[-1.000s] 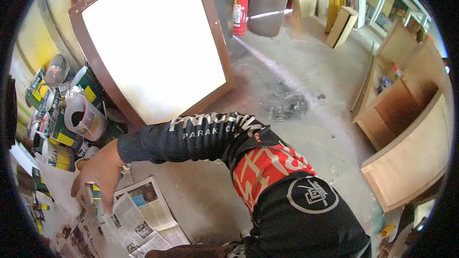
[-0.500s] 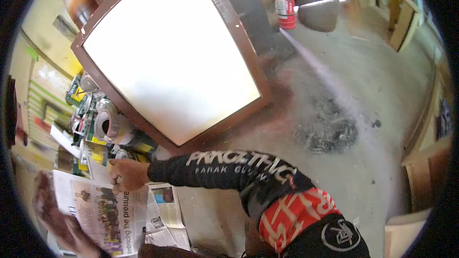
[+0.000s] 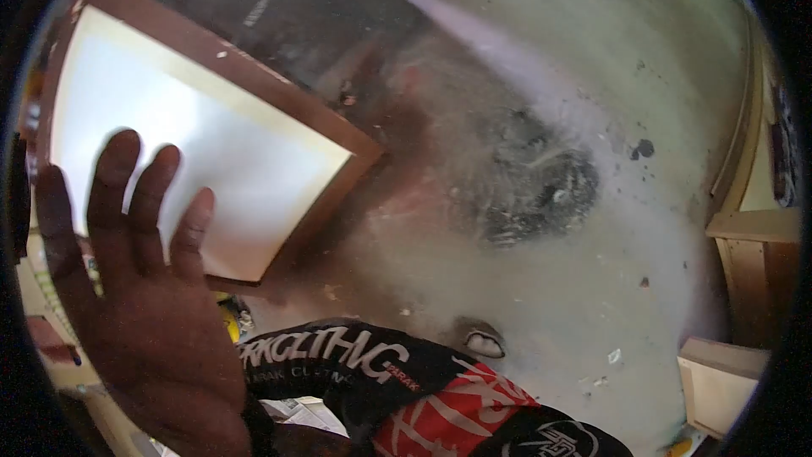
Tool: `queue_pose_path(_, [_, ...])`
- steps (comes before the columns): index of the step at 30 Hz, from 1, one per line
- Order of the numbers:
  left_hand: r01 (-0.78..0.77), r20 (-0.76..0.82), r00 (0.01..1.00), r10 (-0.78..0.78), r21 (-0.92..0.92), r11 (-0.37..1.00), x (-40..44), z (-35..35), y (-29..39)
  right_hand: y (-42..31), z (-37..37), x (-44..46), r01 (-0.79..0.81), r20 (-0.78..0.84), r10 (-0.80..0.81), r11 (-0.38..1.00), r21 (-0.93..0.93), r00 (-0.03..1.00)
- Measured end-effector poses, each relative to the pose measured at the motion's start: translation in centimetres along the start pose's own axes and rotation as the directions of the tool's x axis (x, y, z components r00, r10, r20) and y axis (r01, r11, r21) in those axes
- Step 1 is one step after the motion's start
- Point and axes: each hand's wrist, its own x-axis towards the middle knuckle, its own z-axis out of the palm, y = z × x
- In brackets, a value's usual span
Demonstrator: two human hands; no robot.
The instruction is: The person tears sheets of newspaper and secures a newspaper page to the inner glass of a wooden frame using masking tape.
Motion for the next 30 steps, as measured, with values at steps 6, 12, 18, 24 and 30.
queue_pose_path(6, [0.101,0.132,0.986,-0.099,-0.012,0.995,3.9,2.6,-0.3,-1.9,-6.3,-1.5,-0.052,-0.019,0.053,0.998,0.035,0.998])
queue_pose_path(12, [0.15,0.068,0.985,-0.157,0.093,0.984,5.0,-1.6,5.0,-4.7,-12.4,-2.0,-0.199,0.087,0.191,0.976,0.086,0.978])
queue_pose_path(18, [0.14,-0.032,0.99,-0.136,0.168,0.976,0.7,-7.9,11.3,-7.6,-19.5,-1.6,-0.432,0.284,0.403,0.901,0.044,0.87])
queue_pose_path(24, [0.107,0.001,0.994,-0.109,0.215,0.971,-1.3,-10.9,14.1,-10.7,-24.7,1.1,-0.533,0.218,0.543,0.839,-0.108,0.811])
queue_pose_path(30, [0.128,-0.074,0.991,-0.107,0.381,0.916,-3.8,-15.5,15.8,-10.3,-27.2,3.2,-0.412,0.114,0.526,0.767,-0.491,0.843])
